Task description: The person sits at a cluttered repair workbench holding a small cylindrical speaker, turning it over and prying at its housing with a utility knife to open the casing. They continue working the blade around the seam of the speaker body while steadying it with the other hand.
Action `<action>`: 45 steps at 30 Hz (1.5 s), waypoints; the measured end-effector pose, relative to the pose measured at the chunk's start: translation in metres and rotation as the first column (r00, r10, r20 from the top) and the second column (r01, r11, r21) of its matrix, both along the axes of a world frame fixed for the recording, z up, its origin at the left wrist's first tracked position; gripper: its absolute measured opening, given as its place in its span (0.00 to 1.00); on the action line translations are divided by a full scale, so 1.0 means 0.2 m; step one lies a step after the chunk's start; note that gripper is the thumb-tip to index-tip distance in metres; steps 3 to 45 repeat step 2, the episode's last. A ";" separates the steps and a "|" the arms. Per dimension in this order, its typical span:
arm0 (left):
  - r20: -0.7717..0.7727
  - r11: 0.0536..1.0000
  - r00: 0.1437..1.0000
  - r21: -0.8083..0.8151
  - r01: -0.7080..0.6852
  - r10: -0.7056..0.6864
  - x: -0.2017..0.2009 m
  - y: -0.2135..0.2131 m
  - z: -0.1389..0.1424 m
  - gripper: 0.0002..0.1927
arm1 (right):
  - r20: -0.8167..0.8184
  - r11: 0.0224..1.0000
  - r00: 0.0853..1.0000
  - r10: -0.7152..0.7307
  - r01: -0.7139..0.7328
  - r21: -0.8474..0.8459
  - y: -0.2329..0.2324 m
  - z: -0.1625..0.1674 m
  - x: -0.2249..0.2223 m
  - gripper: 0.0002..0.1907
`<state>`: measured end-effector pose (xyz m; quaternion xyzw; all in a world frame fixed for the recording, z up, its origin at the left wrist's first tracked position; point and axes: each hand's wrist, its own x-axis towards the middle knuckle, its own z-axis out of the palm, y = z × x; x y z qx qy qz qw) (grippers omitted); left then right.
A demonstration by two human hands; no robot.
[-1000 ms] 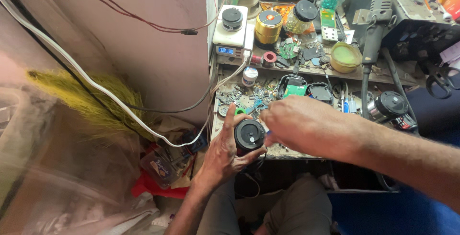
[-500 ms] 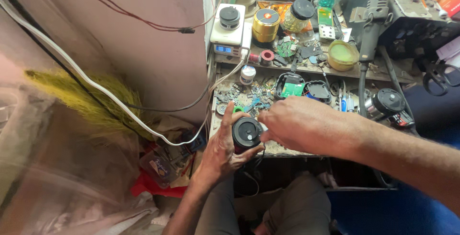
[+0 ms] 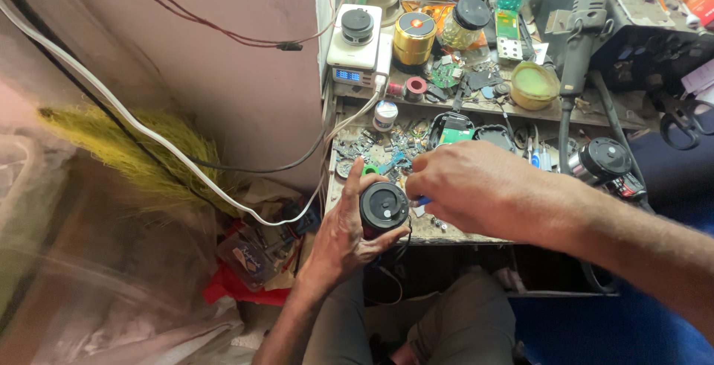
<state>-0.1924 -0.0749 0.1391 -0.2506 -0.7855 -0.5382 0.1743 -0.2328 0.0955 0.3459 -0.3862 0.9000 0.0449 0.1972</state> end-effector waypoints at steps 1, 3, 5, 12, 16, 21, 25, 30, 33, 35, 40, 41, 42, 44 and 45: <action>-0.006 1.000 1.000 -0.002 -0.001 0.001 0.00 0.00 0.00 0.64 | -0.008 1.000 1.000 -0.022 0.022 0.013 0.00 0.02 0.00 0.14; -0.011 1.000 1.000 -0.004 -0.003 0.003 0.00 0.00 0.00 0.64 | -0.017 0.999 0.999 -0.043 0.044 0.026 0.01 0.03 0.00 0.15; -0.011 1.000 1.000 -0.004 -0.003 0.003 0.00 0.00 0.00 0.64 | -0.017 0.999 0.999 -0.043 0.044 0.026 0.01 0.03 0.00 0.15; -0.011 1.000 1.000 -0.004 -0.003 0.003 0.00 0.00 0.00 0.64 | -0.017 0.999 0.999 -0.043 0.044 0.026 0.01 0.03 0.00 0.15; -0.011 1.000 1.000 -0.004 -0.003 0.003 0.00 0.00 0.00 0.64 | -0.017 0.999 0.999 -0.043 0.044 0.026 0.01 0.03 0.00 0.15; -0.011 1.000 1.000 -0.004 -0.003 0.003 0.00 0.00 0.00 0.64 | -0.017 0.999 0.999 -0.043 0.044 0.026 0.01 0.03 0.00 0.15; -0.011 1.000 1.000 -0.004 -0.003 0.003 0.00 0.00 0.00 0.64 | -0.017 0.999 0.999 -0.043 0.044 0.026 0.01 0.03 0.00 0.15; -0.011 1.000 1.000 -0.004 -0.003 0.003 0.00 0.00 0.00 0.64 | -0.017 0.999 0.999 -0.043 0.044 0.026 0.01 0.03 0.00 0.15; -0.011 1.000 1.000 -0.004 -0.003 0.003 0.00 0.00 0.00 0.64 | -0.017 0.999 0.999 -0.043 0.044 0.026 0.01 0.03 0.00 0.15; -0.011 1.000 1.000 -0.004 -0.003 0.003 0.00 0.00 0.00 0.64 | -0.017 0.999 0.999 -0.043 0.044 0.026 0.01 0.03 0.00 0.15; -0.011 1.000 1.000 -0.004 -0.003 0.003 0.00 0.00 0.00 0.64 | -0.017 0.999 0.999 -0.043 0.044 0.026 0.01 0.03 0.00 0.15; -0.011 1.000 1.000 -0.004 -0.003 0.003 0.00 0.00 0.00 0.64 | -0.017 0.999 0.999 -0.043 0.044 0.026 0.01 0.03 0.00 0.15; -0.011 1.000 1.000 -0.004 -0.003 0.003 0.00 0.00 0.00 0.64 | -0.017 0.999 0.999 -0.043 0.044 0.026 0.01 0.03 0.00 0.15; -0.011 1.000 1.000 -0.004 -0.003 0.003 0.00 0.00 0.00 0.64 | -0.017 0.999 0.999 -0.043 0.044 0.026 0.01 0.03 0.00 0.15; -0.011 1.000 1.000 -0.004 -0.003 0.003 0.00 0.00 0.00 0.64 | -0.017 0.999 0.999 -0.043 0.044 0.026 0.01 0.03 0.00 0.15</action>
